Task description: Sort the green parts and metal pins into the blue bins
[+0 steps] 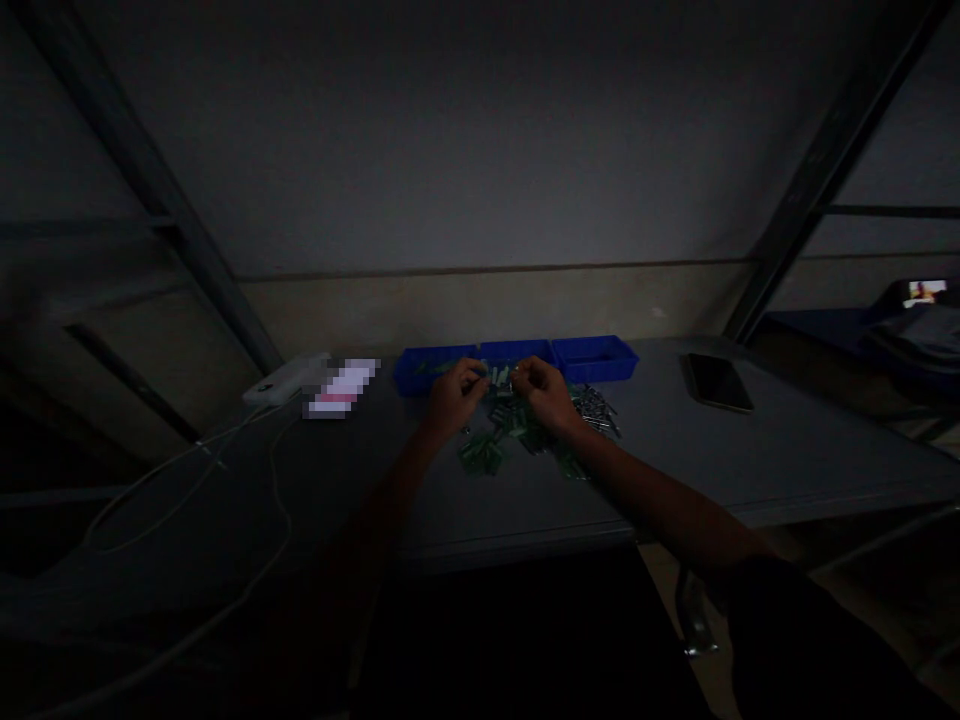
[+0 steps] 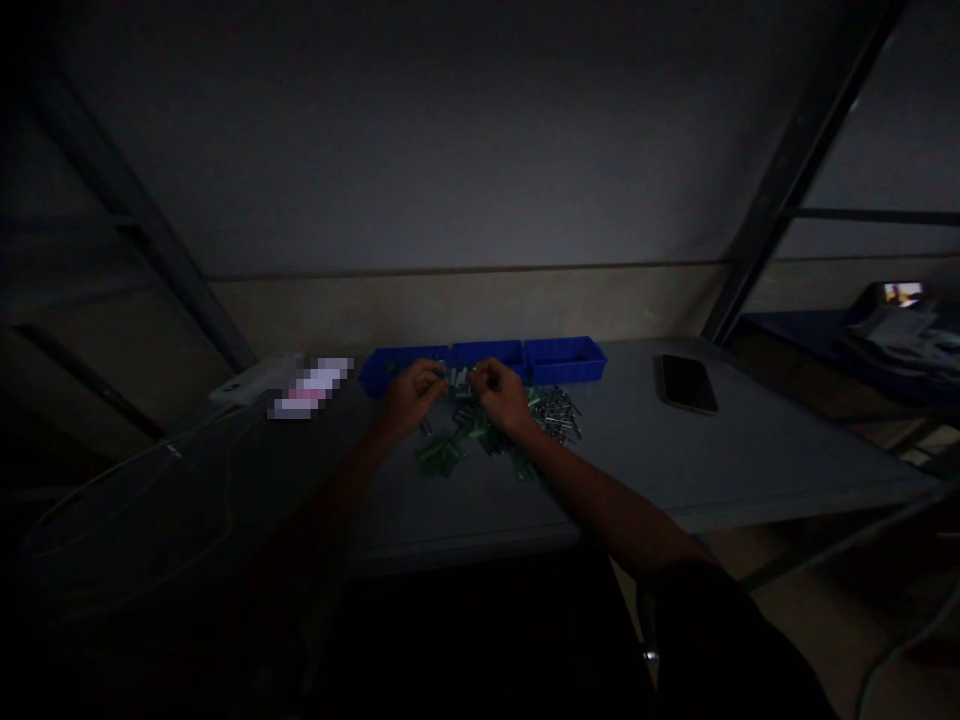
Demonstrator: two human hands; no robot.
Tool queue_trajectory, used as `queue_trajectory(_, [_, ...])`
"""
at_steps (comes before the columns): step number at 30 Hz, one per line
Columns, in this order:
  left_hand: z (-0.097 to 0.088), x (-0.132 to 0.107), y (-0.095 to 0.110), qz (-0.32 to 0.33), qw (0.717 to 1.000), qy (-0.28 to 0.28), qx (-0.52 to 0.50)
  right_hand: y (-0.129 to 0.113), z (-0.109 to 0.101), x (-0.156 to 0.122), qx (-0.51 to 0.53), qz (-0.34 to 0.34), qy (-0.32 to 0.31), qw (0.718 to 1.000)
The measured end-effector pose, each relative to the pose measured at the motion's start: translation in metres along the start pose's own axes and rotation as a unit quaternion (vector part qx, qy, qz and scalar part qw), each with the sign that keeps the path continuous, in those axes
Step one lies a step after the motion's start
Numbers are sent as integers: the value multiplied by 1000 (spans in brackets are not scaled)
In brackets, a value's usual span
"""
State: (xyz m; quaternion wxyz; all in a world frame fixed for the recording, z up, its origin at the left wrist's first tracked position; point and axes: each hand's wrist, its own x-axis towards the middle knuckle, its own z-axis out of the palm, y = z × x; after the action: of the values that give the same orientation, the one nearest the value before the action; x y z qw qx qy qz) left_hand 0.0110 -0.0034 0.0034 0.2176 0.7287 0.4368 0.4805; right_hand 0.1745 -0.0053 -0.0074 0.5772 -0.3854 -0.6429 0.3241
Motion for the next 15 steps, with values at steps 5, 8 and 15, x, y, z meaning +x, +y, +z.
queue_trajectory(5, [0, 0, -1, -14, 999, -9, -38, -3, 0, -1, -6, 5, 6, 1000])
queue_trajectory(8, [0, 1, -2, -23, 999, -8, -32, -4, 0, -1, -8, 5, 8, 1000])
queue_trajectory(15, [-2, 1, 2, -26, 1000, -14, -3, -3, -2, -1, -12, -2, 9, 1000])
